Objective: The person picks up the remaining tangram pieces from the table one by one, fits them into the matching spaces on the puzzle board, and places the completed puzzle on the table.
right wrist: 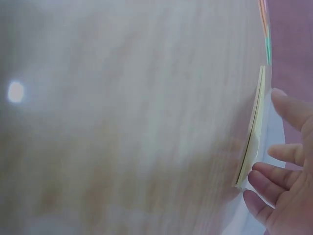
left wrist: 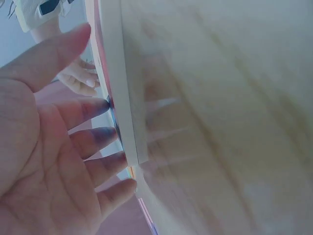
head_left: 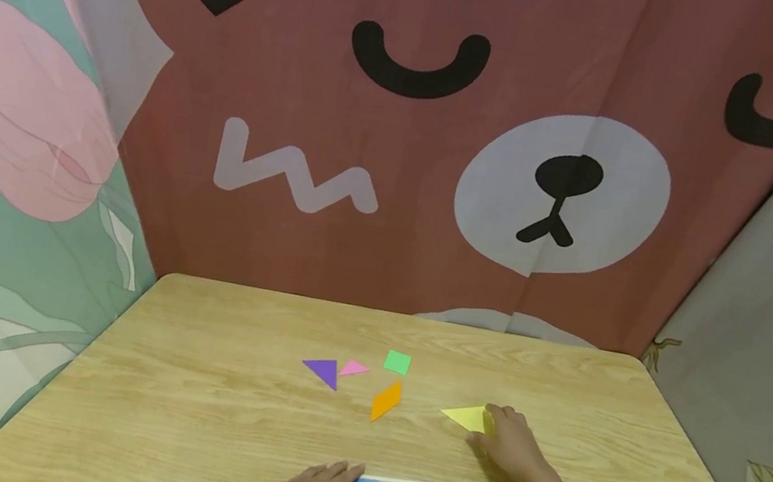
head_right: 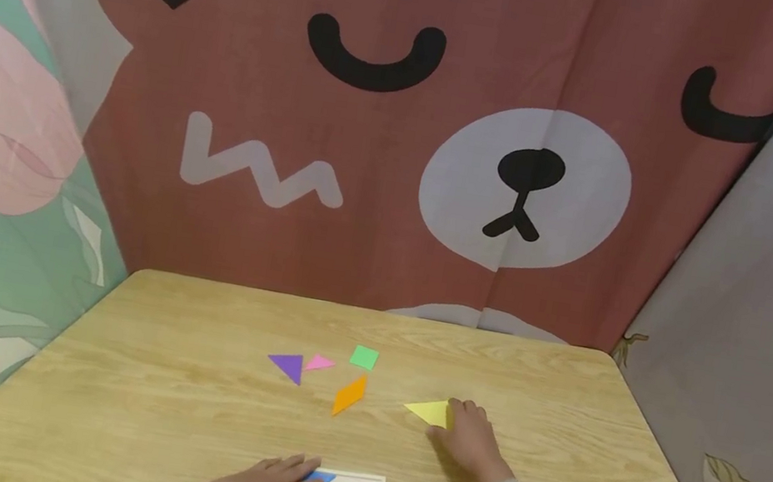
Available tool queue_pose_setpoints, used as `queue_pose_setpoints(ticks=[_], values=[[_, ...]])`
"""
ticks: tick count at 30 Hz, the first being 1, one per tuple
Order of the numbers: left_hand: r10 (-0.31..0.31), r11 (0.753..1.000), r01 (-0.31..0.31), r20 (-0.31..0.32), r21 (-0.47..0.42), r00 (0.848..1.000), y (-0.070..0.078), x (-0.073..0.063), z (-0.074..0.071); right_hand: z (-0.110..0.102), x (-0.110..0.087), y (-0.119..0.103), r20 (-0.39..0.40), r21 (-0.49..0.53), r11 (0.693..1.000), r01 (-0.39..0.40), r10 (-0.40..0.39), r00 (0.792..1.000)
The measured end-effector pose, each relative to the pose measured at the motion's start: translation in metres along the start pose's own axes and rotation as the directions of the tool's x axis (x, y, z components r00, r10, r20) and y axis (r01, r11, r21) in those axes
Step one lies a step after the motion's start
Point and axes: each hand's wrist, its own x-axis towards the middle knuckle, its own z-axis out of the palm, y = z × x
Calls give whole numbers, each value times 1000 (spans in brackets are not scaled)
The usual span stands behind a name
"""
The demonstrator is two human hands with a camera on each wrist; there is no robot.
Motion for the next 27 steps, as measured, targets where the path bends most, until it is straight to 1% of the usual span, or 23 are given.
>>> queue_pose_setpoints(ticks=[5, 11, 14, 18, 21, 27], values=[[17, 1000, -17, -27, -11, 1000, -3, 1, -2, 1, 12, 0, 5, 36, 997, -64, 64, 998], [7, 998, -8, -10, -57, 1000, 0, 0, -6, 4, 16, 2, 1, 2, 997, -78, 78, 997], [11, 999, -12, -20, -42, 1000, 0, 0, -7, 4, 17, 3, -7, 5, 996, -85, 85, 996], [23, 1000, -23, -50, -5, 999, 0, 1, -7, 2, 19, 2, -13, 19, 996, -90, 90, 996], [28, 1000, -27, -62, 8, 998, 1, 1, -7, 0, 19, 1, -6, 21, 995, -94, 94, 996], [-6, 998, 4, -29, -56, 1000, 4, 0, -9, -1, 18, 0, 14, 49, 993, -107, 106, 994]])
